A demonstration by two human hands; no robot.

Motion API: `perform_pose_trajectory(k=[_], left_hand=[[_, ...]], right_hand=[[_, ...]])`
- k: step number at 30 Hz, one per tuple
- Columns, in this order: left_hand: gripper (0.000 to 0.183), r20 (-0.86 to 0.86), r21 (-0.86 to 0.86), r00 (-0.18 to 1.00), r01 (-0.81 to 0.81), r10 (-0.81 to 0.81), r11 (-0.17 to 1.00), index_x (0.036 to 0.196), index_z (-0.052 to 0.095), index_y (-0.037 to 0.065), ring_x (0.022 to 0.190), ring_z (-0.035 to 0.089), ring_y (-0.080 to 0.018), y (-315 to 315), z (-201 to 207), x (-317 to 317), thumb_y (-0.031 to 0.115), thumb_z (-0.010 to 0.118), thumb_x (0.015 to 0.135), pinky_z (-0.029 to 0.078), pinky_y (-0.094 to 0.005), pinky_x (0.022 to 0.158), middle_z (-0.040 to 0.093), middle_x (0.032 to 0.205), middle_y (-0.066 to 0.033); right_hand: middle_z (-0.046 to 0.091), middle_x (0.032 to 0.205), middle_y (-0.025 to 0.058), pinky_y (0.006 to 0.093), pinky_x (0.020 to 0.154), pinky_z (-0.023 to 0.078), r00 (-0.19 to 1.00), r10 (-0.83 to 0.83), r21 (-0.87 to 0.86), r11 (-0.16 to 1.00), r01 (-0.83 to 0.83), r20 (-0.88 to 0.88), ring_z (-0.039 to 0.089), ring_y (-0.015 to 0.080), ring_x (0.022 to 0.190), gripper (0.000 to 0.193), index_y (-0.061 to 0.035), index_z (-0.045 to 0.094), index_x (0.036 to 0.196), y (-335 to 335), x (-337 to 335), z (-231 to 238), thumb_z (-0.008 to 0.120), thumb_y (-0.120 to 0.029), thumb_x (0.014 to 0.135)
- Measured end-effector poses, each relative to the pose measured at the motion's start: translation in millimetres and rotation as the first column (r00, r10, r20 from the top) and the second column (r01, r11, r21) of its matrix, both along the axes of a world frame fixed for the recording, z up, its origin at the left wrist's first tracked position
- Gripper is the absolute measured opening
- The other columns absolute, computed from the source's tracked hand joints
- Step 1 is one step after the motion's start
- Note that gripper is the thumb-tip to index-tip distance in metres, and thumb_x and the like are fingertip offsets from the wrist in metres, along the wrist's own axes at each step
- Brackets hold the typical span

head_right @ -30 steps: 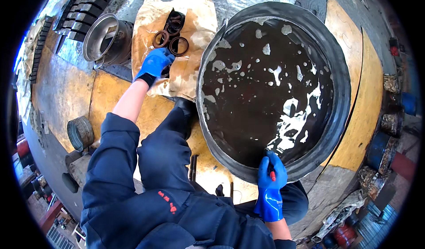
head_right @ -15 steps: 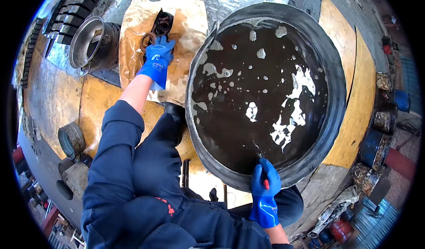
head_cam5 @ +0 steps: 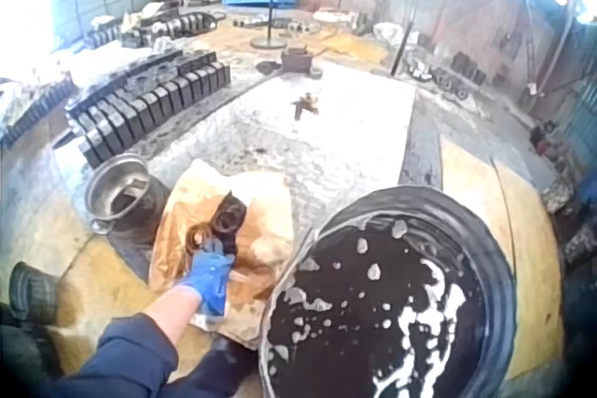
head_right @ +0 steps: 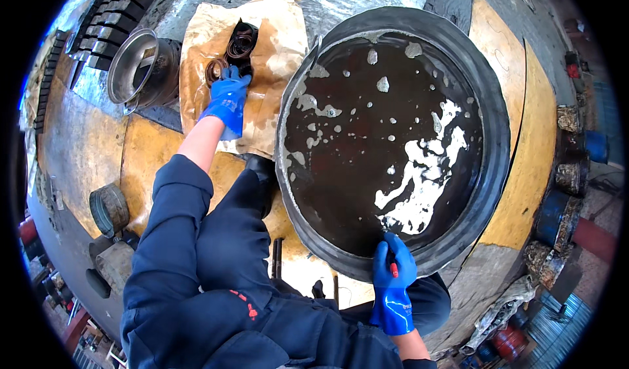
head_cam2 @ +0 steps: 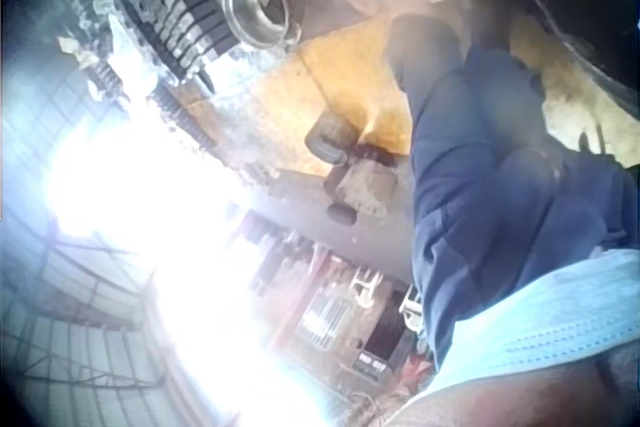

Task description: The person cleans metal ring components by submerging them in a bucket of dark liquid and scrubbing them with a brush. They then place the cleaned items onto a paper-lined surface next to a pile of other parts.

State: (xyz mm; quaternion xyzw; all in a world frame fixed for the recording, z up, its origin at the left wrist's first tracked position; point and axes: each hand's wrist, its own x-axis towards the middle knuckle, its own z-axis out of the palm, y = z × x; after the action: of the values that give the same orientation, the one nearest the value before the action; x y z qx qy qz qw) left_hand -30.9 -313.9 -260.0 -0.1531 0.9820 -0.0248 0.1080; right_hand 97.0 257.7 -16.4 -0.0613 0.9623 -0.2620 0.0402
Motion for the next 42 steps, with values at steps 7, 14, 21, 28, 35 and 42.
perform_pose_trajectory(k=[7, 14, 21, 28, 35, 42], left_hand=[[0.042, 0.091, 0.636, 0.986, -0.168, 0.142, 0.753, 0.137, 0.078, 0.015, 0.127, 0.072, -0.0454, 25, -10, -34, 0.025, 0.077, 0.096, 0.059, -0.0537, 0.107, 0.072, 0.146, -0.0241], [0.081, 0.077, 0.617, 0.976, -0.206, 0.203, 0.759, 0.161, 0.059, 0.005, 0.15, 0.059, -0.04, 54, 24, -29, 0.042, 0.081, 0.093, 0.046, -0.0441, 0.127, 0.061, 0.163, -0.0235], [0.059, -0.262, 0.594, 0.789, -0.322, 0.556, 0.737, 0.152, 0.066, 0.01, 0.134, 0.07, -0.0414, -14, 60, 12, 0.029, 0.078, 0.098, 0.054, -0.0489, 0.116, 0.071, 0.148, -0.0233], [0.095, -0.092, 0.662, 0.768, -0.429, 0.634, 0.615, 0.171, 0.043, 0.012, 0.136, 0.07, -0.0404, -30, 6, 13, 0.029, 0.087, 0.088, 0.055, -0.0461, 0.115, 0.07, 0.152, -0.0214], [0.056, -0.279, 0.573, 0.883, -0.164, 0.378, 0.803, 0.152, 0.065, 0.011, 0.129, 0.072, -0.0425, -10, -31, -14, 0.016, 0.072, 0.096, 0.058, -0.0512, 0.109, 0.07, 0.151, -0.02], [0.04, -0.159, 0.534, 0.962, -0.107, 0.223, 0.839, 0.143, 0.072, 0.021, 0.128, 0.072, -0.0441, -4, -17, -17, 0.018, 0.068, 0.103, 0.059, -0.0532, 0.108, 0.076, 0.14, -0.0198]], right_hand=[[0.085, 0.113, 0.0155, 0.0409, 0.092, 0.064, 1.0, 0.003, -0.029, 1.0, -0.003, -0.002, 0.082, 0.0325, 0.101, 0.019, -0.0077, 0.084, 0.118, -7, 0, 3, 0.079, -0.01, 0.1], [0.085, 0.113, 0.0159, 0.0391, 0.093, 0.063, 0.999, 0.005, -0.036, 0.999, -0.003, 0.039, 0.082, 0.0301, 0.1, 0.021, -0.0044, 0.084, 0.12, 1, 1, -2, 0.079, -0.011, 0.101], [0.085, 0.114, 0.0172, 0.0399, 0.098, 0.062, 0.997, 0.046, -0.033, 0.998, -0.044, 0.064, 0.082, 0.0323, 0.105, 0.021, -0.0027, 0.084, 0.119, 0, -2, 1, 0.078, -0.01, 0.101], [0.085, 0.115, 0.0168, 0.0399, 0.1, 0.062, 0.993, -0.003, -0.021, 1.0, 0.006, 0.12, 0.082, 0.0316, 0.107, 0.02, -0.0018, 0.084, 0.119, -5, -2, 4, 0.078, -0.01, 0.102], [0.085, 0.114, 0.0173, 0.0404, 0.098, 0.063, 0.996, 0.034, 0.027, 0.999, -0.036, 0.077, 0.082, 0.0321, 0.105, 0.019, -0.0016, 0.084, 0.118, -3, -2, 0, 0.078, -0.009, 0.102], [0.085, 0.114, 0.0175, 0.04, 0.098, 0.063, 0.997, 0.025, -0.026, 0.999, -0.023, 0.077, 0.083, 0.0316, 0.105, 0.02, -0.0014, 0.084, 0.118, 0, -1, -2, 0.078, -0.008, 0.1]])
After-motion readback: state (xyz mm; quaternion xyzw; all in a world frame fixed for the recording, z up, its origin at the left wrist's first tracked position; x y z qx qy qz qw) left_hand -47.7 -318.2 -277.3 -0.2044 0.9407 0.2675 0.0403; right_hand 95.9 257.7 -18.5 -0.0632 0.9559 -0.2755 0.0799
